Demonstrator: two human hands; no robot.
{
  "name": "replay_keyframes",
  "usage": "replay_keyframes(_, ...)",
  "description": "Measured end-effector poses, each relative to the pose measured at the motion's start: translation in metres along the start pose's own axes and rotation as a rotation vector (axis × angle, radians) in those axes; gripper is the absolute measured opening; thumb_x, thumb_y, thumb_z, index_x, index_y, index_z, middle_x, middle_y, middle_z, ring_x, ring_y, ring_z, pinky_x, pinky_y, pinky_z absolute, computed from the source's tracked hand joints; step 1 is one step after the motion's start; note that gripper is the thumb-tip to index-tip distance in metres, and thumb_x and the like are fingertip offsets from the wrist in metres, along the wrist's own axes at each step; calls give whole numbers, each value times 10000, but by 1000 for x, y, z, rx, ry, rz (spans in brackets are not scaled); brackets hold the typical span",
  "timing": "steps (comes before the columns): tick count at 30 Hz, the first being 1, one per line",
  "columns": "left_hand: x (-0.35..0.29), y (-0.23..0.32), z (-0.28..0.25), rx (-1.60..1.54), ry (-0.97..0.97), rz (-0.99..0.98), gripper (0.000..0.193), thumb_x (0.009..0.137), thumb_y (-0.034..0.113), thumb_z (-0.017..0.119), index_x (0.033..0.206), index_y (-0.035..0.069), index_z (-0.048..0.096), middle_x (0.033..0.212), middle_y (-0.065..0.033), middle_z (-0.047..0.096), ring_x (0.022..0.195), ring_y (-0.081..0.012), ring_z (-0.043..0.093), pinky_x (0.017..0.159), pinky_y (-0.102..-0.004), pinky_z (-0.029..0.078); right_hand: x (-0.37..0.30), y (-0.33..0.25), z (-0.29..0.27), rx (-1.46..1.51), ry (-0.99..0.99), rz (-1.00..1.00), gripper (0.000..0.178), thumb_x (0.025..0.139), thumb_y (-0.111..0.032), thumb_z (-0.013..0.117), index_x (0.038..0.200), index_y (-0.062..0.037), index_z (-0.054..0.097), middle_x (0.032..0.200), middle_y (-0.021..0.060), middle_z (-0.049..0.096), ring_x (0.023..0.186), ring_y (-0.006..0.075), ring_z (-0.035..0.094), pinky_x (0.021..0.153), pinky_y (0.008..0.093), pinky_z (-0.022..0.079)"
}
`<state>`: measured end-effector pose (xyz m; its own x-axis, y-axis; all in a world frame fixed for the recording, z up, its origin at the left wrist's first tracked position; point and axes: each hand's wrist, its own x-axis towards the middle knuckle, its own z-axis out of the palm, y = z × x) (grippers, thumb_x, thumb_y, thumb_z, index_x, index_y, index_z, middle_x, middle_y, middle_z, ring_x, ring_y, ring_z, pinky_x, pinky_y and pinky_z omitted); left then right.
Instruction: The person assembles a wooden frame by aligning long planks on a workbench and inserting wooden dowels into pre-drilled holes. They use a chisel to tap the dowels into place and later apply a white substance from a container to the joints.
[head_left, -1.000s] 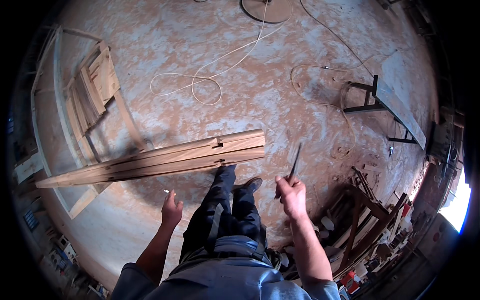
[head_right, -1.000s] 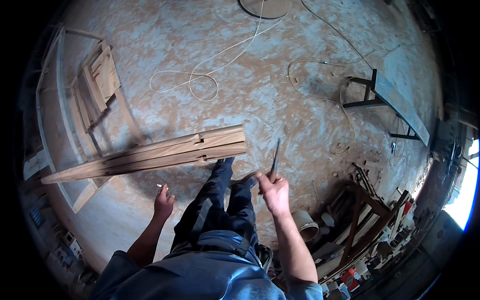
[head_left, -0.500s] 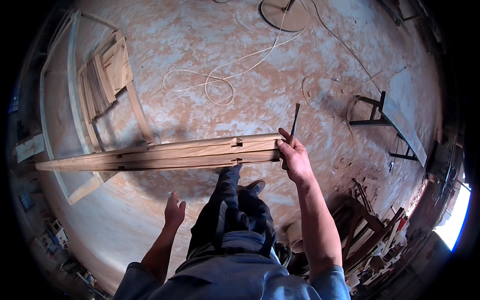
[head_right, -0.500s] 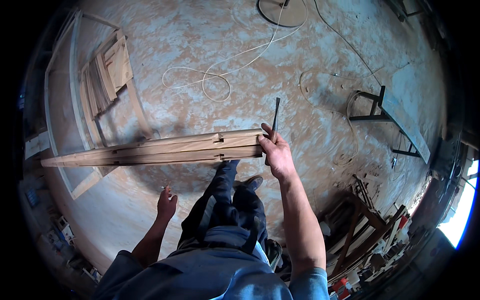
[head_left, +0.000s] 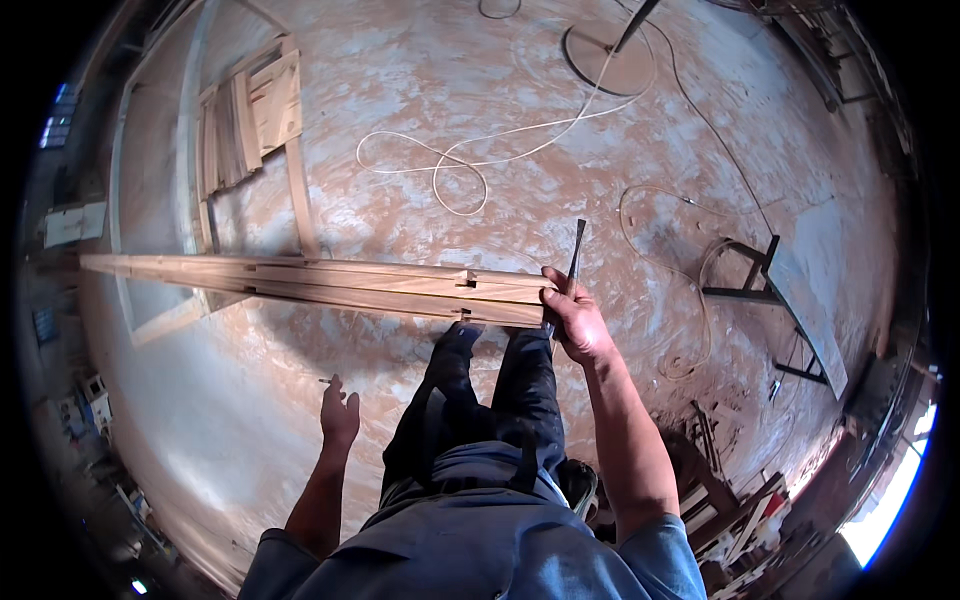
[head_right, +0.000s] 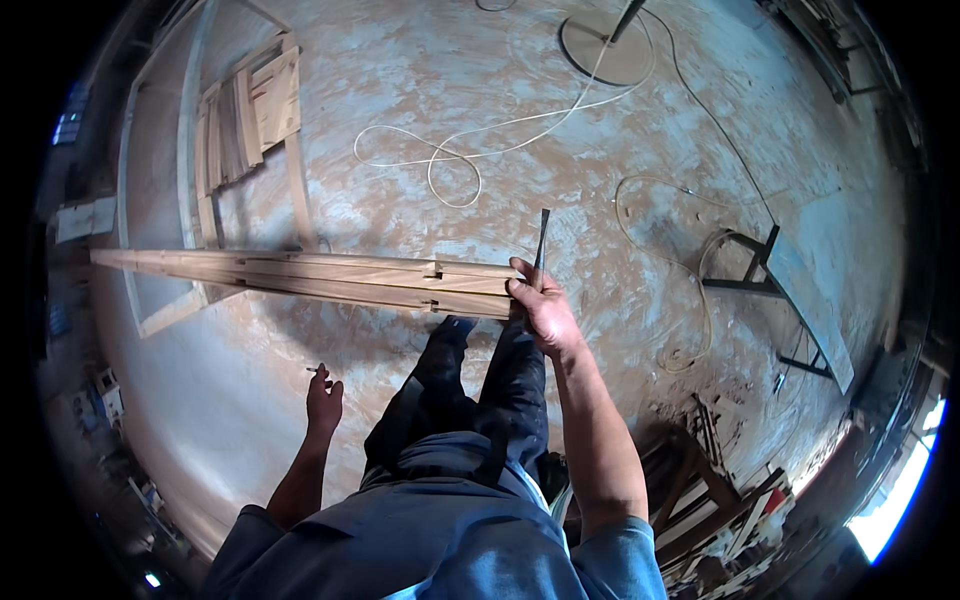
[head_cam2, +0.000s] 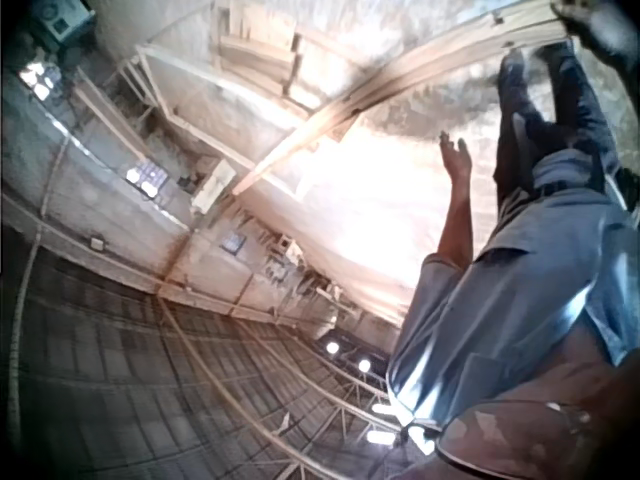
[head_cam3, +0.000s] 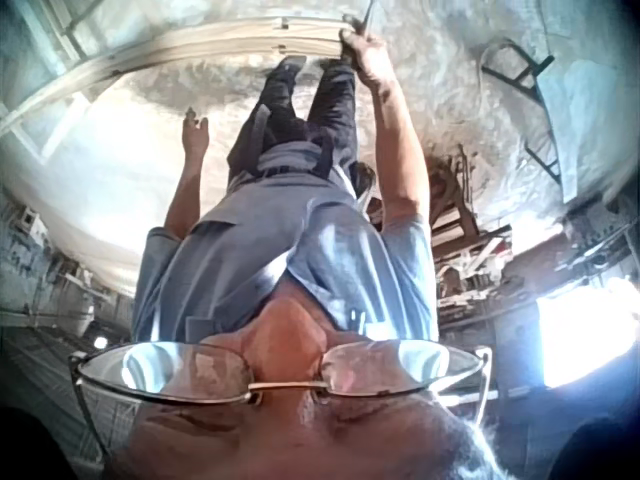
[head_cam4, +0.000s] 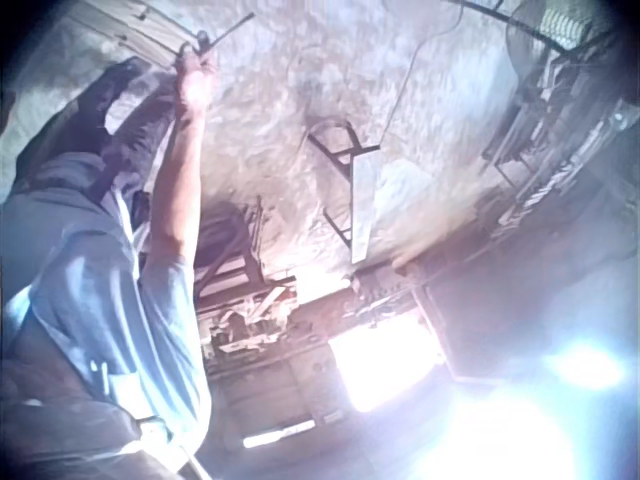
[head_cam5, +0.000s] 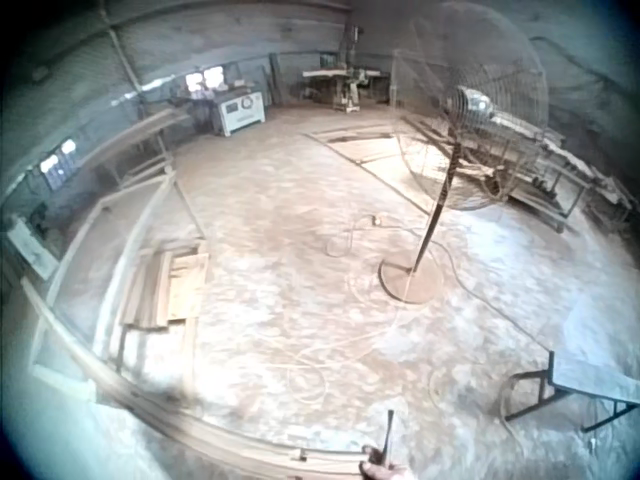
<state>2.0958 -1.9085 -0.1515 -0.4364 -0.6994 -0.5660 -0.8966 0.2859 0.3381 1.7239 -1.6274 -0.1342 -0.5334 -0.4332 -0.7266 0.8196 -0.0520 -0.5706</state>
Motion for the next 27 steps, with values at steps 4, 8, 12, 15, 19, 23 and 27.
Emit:
replay_keyframes(4, -43, 20, 15, -47, 32, -78, 605, 860, 175, 589, 1390, -34, 385, 1276, -226, 528, 1057, -313, 586, 913, -393, 467, 3, -4, -4, 30, -48, 50, 401, 906, -143, 642, 1278, -30, 546, 1045, 36, 639, 910, 138, 600, 806, 291, 490)
replay_keyframes(8, -82, 28, 38, -125, 102, -89, 593, 858, 164, 582, 1379, -46, 393, 1266, -236, 533, 1038, -313, 591, 895, -391, 475, 6, -16, -10, -55, -119, 108, 353, 901, -133, 646, 1238, -57, 575, 992, 27, 650, 863, 141, 615, 772, 292, 493)
replay_keyframes(12, -109, 39, 52, -193, 134, -120, 590, 855, 160, 577, 1374, -55, 394, 1251, -241, 541, 1021, -315, 598, 883, -388, 481, 11, -24, -19, -121, -173, 111, 352, 901, -124, 641, 1235, -47, 566, 976, 36, 651, 831, 139, 620, 744, 293, 503)
replay_keyframes(15, -124, 38, 60, -185, 151, -139, 591, 849, 160, 577, 1369, -58, 399, 1240, -247, 547, 1020, -318, 601, 879, -389, 484, 12, -26, -25, -131, -187, 131, 371, 907, -124, 633, 1257, -39, 544, 955, 40, 647, 826, 144, 627, 717, 289, 516)
replay_keyframes(19, -135, 34, 66, -181, 163, -159, 585, 846, 157, 575, 1361, -63, 407, 1226, -253, 555, 1009, -324, 608, 870, -391, 489, 9, -29, -23, -140, -199, 130, 393, 914, -132, 624, 1280, -31, 520, 944, 38, 641, 813, 146, 628, 698, 288, 527)
replay_keyframes(23, -141, 36, 66, -190, 204, -155, 579, 845, 157, 575, 1355, -64, 413, 1215, -253, 563, 991, -330, 614, 864, -397, 493, 13, -29, -20, -166, -228, 114, 422, 918, -166, 628, 1290, -12, 505, 966, 51, 633, 795, 144, 614, 700, 282, 531)
replay_keyframes(27, -145, 32, 67, -198, 236, -170, 577, 845, 160, 577, 1354, -60, 415, 1213, -250, 564, 985, -334, 615, 862, -402, 494, 14, -29, -14, -252, -219, 108, 483, 919, -221, 633, 1298, 35, 478, 1000, 86, 615, 812, 151, 602, 705, 284, 538)
